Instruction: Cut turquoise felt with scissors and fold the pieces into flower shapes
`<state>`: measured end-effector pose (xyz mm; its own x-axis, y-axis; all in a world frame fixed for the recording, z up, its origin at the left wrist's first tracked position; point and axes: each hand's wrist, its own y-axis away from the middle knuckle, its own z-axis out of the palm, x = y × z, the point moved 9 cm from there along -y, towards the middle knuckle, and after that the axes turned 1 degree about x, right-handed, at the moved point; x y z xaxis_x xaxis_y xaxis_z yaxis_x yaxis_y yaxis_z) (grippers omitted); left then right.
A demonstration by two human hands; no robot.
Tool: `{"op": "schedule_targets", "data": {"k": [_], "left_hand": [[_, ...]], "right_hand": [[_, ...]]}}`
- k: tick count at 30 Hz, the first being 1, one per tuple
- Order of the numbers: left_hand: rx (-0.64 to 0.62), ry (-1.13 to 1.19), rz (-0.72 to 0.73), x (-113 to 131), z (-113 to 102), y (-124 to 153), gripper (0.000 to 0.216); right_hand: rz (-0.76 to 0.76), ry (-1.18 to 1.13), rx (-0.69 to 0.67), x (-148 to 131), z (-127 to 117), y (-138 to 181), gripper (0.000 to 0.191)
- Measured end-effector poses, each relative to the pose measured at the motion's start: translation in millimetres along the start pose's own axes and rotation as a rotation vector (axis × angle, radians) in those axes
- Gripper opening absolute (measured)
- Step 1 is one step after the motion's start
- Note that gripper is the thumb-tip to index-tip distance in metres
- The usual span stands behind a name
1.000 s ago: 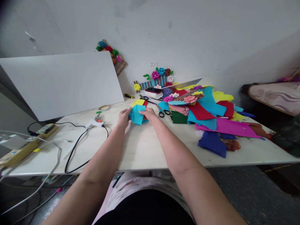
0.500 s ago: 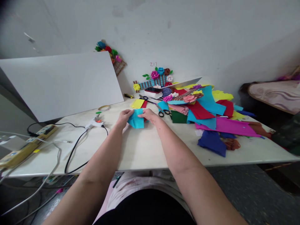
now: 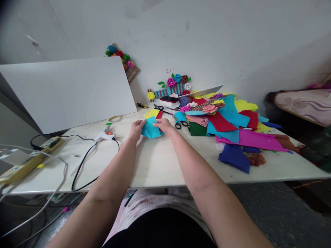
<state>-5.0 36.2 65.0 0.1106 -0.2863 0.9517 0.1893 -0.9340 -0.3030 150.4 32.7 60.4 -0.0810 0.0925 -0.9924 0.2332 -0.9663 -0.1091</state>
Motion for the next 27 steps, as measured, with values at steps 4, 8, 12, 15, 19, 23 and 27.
{"op": "schedule_targets", "data": {"k": [4,8,12,15,19,23,27], "left_hand": [[-0.004,0.04,-0.031,-3.7,0.8,-0.6,0.03],[-0.026,0.061,-0.057,-3.0,2.4,2.2,0.025],[-0.038,0.073,-0.057,-1.4,2.9,3.3,0.021],[-0.03,0.087,-0.07,-3.8,2.1,2.3,0.019],[-0.029,0.15,-0.097,-8.1,2.5,0.7,0.018],[-0.029,0.193,-0.119,-10.8,3.1,0.2,0.019],[-0.037,0.21,-0.12,-9.8,3.9,1.2,0.02]], "right_hand": [[-0.048,0.032,0.075,-1.6,-6.7,-2.7,0.016],[-0.045,0.103,0.154,1.2,-15.2,-5.5,0.025],[-0.06,0.1,0.17,3.1,-18.3,-8.7,0.027],[-0.094,0.018,0.119,2.1,-14.8,-10.6,0.026],[-0.128,0.01,0.053,-1.2,-9.8,-10.0,0.026],[-0.154,0.069,0.046,-5.1,-8.9,-7.2,0.026],[-0.162,0.097,0.035,-6.4,-7.1,-5.9,0.027]]}}
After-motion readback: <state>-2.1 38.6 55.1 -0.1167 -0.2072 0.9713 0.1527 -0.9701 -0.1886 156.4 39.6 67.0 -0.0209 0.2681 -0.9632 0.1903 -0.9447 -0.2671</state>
